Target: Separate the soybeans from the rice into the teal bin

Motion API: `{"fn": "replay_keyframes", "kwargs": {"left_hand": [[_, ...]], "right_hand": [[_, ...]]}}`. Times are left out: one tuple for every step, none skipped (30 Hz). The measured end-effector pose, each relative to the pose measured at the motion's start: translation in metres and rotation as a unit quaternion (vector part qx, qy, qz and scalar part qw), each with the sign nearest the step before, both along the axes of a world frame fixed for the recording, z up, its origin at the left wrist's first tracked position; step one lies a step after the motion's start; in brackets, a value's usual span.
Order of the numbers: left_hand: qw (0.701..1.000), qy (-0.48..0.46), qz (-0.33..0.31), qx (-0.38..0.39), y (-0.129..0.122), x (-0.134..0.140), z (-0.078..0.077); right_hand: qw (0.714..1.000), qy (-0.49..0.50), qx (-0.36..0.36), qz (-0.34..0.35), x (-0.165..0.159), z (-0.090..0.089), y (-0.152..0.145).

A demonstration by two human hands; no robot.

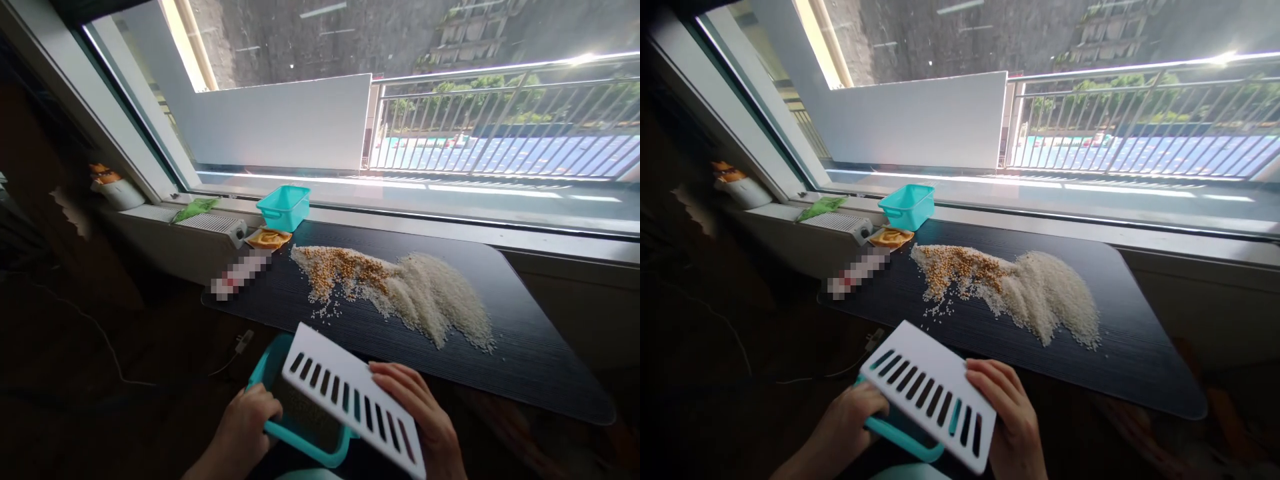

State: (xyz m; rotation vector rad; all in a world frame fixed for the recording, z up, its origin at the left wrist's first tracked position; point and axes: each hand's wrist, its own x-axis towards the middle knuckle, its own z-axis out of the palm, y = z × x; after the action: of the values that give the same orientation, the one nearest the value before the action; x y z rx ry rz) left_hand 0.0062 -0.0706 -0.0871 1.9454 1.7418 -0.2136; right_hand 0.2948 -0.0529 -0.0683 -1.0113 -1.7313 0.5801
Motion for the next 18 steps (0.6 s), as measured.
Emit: {"fn": "replay_keyframes", "kwargs": {"left_hand": [[1.000,0.003,-0.002,0.006,0.001,0.000,-0.002],[1.000,0.005,-0.005,0.009,0.002,-0.001,-0.003],[1.000,0.006,-0.010,0.011,0.003,-0.003,-0.004],[1.000,0.008,-0.016,0.007,0.006,-0.006,-0.004],[1.000,0.009,-0.023,-0.003,0.008,-0.009,-0.005],[0.999,0.011,-0.030,-0.014,0.011,-0.012,-0.005],[0.999,0.015,-0.038,-0.029,0.014,-0.016,-0.007],[0.998,0.018,-0.045,-0.043,0.017,-0.020,-0.009],[0.997,0.024,-0.051,-0.056,0.020,-0.024,-0.012],[0.996,0.033,-0.058,-0.067,0.023,-0.028,-0.017],[0.994,0.042,-0.064,-0.075,0.025,-0.032,-0.022],[0.993,0.050,-0.072,-0.080,0.027,-0.035,-0.027],[0.992,0.057,-0.082,-0.081,0.028,-0.038,-0.032],[0.991,0.064,-0.091,-0.081,0.030,-0.041,-0.037],[0.989,0.071,-0.099,-0.081,0.031,-0.043,-0.040],[0.987,0.075,-0.109,-0.088,0.033,-0.044,-0.042],[0.985,0.080,-0.113,-0.103,0.036,-0.044,-0.041],[0.983,0.073,-0.121,-0.120,0.039,-0.044,-0.039]], "right_hand": [[1.000,-0.003,0.007,-0.024,0.006,0.006,0.007],[0.998,0.000,0.012,-0.054,0.012,0.011,0.014],[0.997,-0.001,0.008,-0.083,0.017,0.013,0.020],[0.993,-0.001,0.002,-0.118,0.021,0.013,0.025],[0.988,-0.002,-0.002,-0.155,0.025,0.012,0.029],[0.982,-0.004,-0.006,-0.191,0.027,0.011,0.032],[0.975,-0.007,-0.008,-0.224,0.027,0.009,0.033],[0.969,-0.010,-0.011,-0.247,0.026,0.007,0.033],[0.966,-0.014,-0.014,-0.257,0.021,0.007,0.032],[0.967,-0.017,-0.017,-0.253,0.013,0.007,0.030],[0.971,-0.017,-0.019,-0.236,0.003,0.008,0.028],[0.978,-0.015,-0.017,-0.208,-0.009,0.009,0.026],[0.985,-0.009,-0.012,-0.171,-0.022,0.011,0.025],[0.991,-0.003,-0.007,-0.135,-0.036,0.012,0.023],[0.995,-0.007,-0.018,-0.098,-0.049,0.013,0.022],[0.997,-0.012,-0.027,-0.073,-0.060,0.013,0.021],[0.998,-0.014,-0.033,-0.060,-0.069,0.012,0.020],[0.997,-0.020,-0.041,-0.055,-0.076,0.012,0.018]]}}
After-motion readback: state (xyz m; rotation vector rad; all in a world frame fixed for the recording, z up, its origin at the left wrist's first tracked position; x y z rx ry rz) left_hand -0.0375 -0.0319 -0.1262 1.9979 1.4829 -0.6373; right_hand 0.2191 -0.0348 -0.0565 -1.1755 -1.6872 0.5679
